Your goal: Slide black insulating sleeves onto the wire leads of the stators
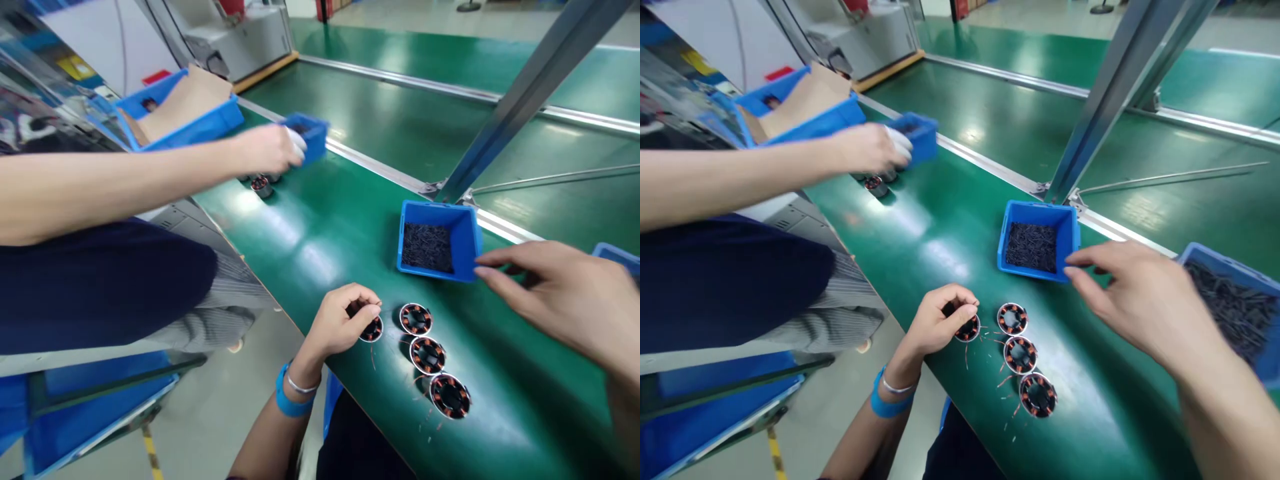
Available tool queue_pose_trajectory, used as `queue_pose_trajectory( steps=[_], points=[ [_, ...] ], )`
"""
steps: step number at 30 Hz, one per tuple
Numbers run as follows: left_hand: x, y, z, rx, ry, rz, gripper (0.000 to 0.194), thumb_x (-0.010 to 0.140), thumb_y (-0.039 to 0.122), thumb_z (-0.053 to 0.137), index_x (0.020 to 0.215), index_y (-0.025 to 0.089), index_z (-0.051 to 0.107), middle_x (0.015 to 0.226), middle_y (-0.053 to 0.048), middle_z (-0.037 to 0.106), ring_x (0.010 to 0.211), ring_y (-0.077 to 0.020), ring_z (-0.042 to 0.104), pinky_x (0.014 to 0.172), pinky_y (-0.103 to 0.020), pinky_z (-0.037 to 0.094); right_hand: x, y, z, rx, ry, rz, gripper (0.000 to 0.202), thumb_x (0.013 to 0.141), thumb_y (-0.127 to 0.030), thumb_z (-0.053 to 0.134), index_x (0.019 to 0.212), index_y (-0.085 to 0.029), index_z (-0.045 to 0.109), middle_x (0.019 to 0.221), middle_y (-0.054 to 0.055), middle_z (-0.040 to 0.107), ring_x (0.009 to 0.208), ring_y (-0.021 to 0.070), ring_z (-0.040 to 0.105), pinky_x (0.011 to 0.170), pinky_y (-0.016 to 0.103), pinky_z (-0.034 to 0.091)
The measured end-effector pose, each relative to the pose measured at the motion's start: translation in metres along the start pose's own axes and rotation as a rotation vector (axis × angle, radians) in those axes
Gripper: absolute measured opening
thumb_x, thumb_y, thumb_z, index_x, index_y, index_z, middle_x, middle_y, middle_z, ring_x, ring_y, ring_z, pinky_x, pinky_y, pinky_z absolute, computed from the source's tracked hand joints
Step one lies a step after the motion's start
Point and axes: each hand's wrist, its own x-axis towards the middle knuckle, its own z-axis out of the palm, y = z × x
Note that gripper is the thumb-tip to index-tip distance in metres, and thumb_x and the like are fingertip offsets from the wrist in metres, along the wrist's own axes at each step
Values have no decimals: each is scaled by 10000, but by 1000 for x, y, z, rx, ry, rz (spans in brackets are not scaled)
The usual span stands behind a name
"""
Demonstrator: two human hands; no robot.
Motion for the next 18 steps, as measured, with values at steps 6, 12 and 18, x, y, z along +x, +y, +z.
queue_pose_trajectory(
  steps=[6, 12, 18],
  points=[
    [-3, 4, 2, 1, 10, -62, 90, 848, 237, 641, 832, 168, 696, 791, -31, 718, 708, -154, 644, 675, -258, 488, 77, -44, 46, -296, -377, -135, 244, 858, -317, 565, 934, -206, 768, 968, 102, 767, 889, 294, 701, 754, 388, 503],
    [-5, 4, 3, 53, 21, -10, 96, 869, 244, 626, 854, 180, 696, 823, -37, 713, 767, -173, 641, 734, -288, 487, 81, -46, 50, -329, -389, -127, 242, 813, -274, 612, 973, -179, 766, 1017, 119, 762, 906, 296, 707, 740, 364, 501],
    [-5, 4, 3, 74, 22, 27, 82, 868, 219, 617, 839, 186, 686, 808, -31, 708, 772, -173, 630, 728, -289, 468, 132, -97, 36, -282, -174, -149, 278, 903, -278, 496, 957, -212, 761, 952, 106, 758, 915, 303, 700, 752, 374, 500]
  ],
)
